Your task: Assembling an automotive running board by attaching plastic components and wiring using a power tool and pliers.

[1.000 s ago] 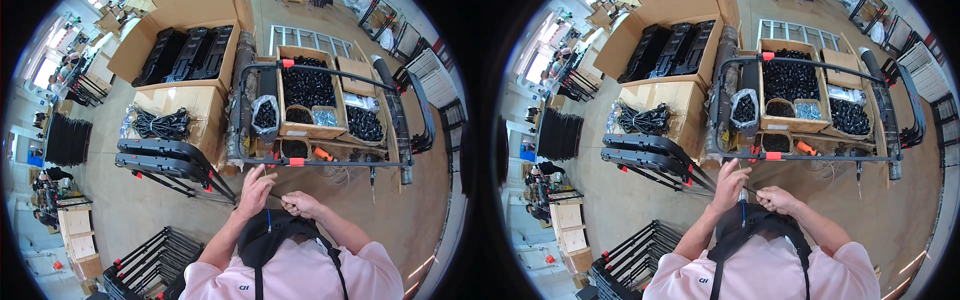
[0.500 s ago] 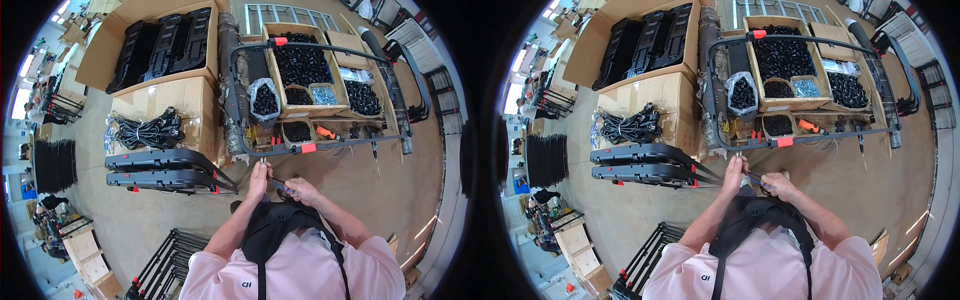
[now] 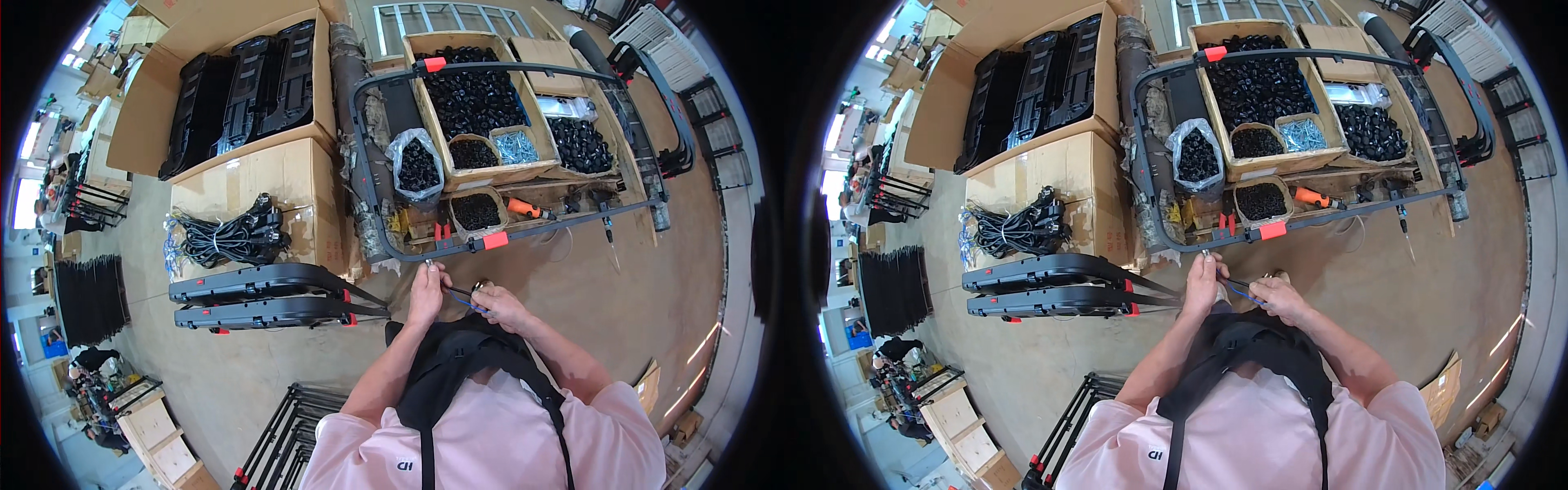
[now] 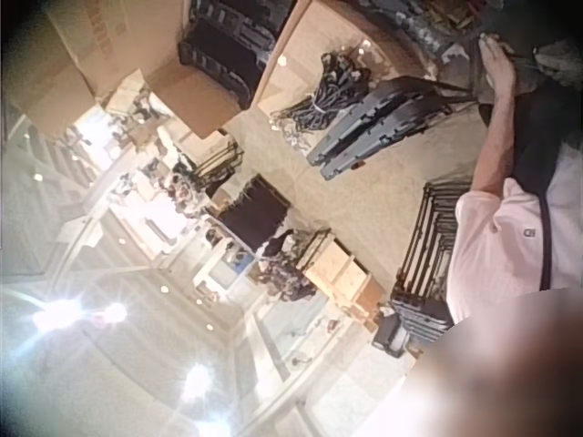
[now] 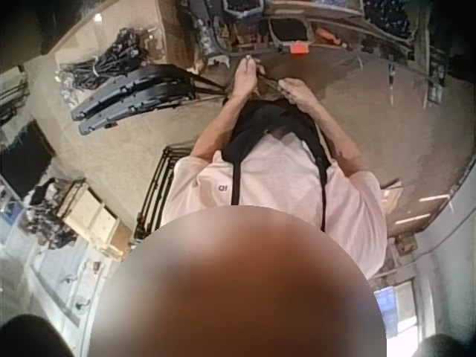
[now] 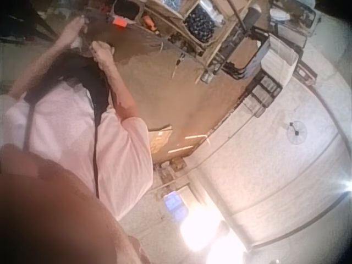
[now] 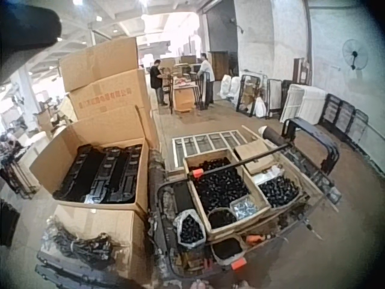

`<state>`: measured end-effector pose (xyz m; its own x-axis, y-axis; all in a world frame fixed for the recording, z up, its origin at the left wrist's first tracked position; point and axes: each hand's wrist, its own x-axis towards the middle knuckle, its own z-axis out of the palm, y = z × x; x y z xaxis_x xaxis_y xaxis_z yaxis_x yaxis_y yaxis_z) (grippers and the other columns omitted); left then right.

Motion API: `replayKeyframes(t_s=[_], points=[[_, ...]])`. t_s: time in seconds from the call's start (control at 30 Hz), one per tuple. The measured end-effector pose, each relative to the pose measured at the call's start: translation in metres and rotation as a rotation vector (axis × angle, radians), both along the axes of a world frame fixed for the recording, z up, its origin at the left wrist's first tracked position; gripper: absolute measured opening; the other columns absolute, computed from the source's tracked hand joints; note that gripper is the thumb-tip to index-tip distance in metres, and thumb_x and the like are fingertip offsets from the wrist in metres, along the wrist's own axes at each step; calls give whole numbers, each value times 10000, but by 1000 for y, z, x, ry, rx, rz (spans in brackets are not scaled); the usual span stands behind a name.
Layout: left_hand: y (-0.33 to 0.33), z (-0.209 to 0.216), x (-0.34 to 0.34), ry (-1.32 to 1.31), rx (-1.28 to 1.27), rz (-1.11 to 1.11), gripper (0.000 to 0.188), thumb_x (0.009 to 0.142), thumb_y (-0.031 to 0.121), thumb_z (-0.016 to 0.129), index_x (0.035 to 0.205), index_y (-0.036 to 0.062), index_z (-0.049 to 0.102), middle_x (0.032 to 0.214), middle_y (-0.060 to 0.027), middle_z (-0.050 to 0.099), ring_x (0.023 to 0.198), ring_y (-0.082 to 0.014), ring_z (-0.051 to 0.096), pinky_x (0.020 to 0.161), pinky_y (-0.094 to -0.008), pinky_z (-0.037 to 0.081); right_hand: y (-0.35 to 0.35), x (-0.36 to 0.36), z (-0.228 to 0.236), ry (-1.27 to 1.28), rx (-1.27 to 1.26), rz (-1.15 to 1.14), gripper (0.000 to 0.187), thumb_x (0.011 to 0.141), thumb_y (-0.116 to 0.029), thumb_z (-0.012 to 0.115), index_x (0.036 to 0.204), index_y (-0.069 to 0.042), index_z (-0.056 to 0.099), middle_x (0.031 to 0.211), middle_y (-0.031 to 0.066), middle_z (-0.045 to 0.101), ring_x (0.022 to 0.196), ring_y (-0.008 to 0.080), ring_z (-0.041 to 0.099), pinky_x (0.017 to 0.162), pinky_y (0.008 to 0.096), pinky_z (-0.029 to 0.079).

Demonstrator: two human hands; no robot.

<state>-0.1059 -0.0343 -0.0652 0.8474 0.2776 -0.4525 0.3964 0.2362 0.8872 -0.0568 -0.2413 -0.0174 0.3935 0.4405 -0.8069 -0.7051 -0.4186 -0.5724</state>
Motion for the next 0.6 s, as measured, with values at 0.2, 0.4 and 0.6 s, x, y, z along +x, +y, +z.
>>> replayKeyframes(t_s=[0.2, 0.4, 0.6], points=[[-3, 4, 4, 37, -71, 190, 304, 1167, 260, 418, 1135, 17, 598, 849, -71, 697, 694, -137, 600, 673, -307, 515, 6, 1, -5, 71, 132, -46, 313, 1078, -386, 601, 930, -114, 642, 741, -63, 482, 594, 37, 398, 483, 221, 288], [-4, 15, 9, 73, 127, 148, 358, 1156, 278, 464, 1058, -7, 658, 882, -118, 774, 716, -146, 657, 687, -314, 534, 9, -8, -6, 141, 213, -114, 287, 1104, -328, 587, 940, -95, 634, 742, -68, 475, 582, 30, 382, 493, 208, 293], [-6, 31, 15, 97, 246, 84, 341, 1136, 251, 478, 1088, -22, 676, 884, -128, 791, 701, -127, 661, 682, -309, 533, 6, -11, -9, 138, 206, -153, 282, 1123, -274, 563, 928, -83, 632, 758, -58, 482, 603, 33, 386, 513, 211, 321]])
